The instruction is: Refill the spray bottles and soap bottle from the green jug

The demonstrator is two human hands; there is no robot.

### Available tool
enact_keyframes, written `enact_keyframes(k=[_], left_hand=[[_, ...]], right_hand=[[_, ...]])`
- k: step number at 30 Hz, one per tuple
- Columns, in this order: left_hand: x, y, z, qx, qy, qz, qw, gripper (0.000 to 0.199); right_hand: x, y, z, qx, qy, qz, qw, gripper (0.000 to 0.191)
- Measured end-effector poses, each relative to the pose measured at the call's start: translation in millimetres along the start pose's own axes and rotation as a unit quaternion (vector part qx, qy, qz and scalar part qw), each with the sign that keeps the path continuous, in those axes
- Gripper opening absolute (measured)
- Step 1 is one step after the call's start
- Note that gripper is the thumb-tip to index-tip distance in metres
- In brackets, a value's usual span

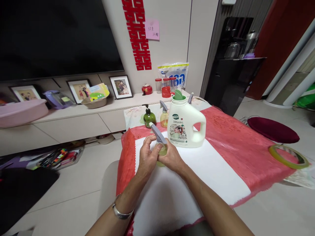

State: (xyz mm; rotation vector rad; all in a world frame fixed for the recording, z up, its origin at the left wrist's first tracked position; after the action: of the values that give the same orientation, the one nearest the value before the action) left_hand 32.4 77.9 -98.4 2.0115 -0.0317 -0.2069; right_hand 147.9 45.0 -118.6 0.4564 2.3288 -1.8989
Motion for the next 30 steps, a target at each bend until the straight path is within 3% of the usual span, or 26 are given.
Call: enact_keyframes(k=[8,16,20,26,28,30], left_hand=[[2.4,-16.7,14.3,-0.037,-0.015,0.113,0.993,0.031],[2.6,-41.3,21.7,-0.158,-0.026,0.234,0.959,0.042],[7.7,-34.0,21.2,-0.179,-0.087,0.359,0.912,0.043],[6.7,-18.4,30.1,-0.264,-0.284,0.519,0.762,0.059],[4.6,-18.1,32.9,-0.260,-0.317,0.538,0.736,0.064],[3.5,-18.8,34.2,-0.250,-0.325,0.546,0.730,0.069]], right_hand=[[1.4,-3.3,1.2,0.005,-0.006,-0.020,1.000,0.044],[-12.0,-6.8,7.8,0.020,-0.001,-0.100,0.995,0.058],[-34.3,-29.7,10.8,-0.001,-0.019,-0.142,0.990,0.063],[-59.7,-64.1,7.3,-0.026,-0.082,-0.166,0.982,0.069],[-62.3,-68.3,6.3,-0.025,-0.126,-0.171,0.977,0.068],[-62.9,-68.6,6.4,-0.022,-0.156,-0.183,0.970,0.069]])
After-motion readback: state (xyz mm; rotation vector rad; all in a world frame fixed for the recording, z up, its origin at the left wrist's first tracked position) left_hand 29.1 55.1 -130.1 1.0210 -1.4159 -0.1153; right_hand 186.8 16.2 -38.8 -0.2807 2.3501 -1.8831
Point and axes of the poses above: each hand's wrist, its own z-axis away from the middle knuckle, its own x-axis out of the palm, y = z × x, the point moved 1 cm from there along -z, towards the middle knuckle, and after that the axes turned 2 degrees about -z, right-handed, at the moved point
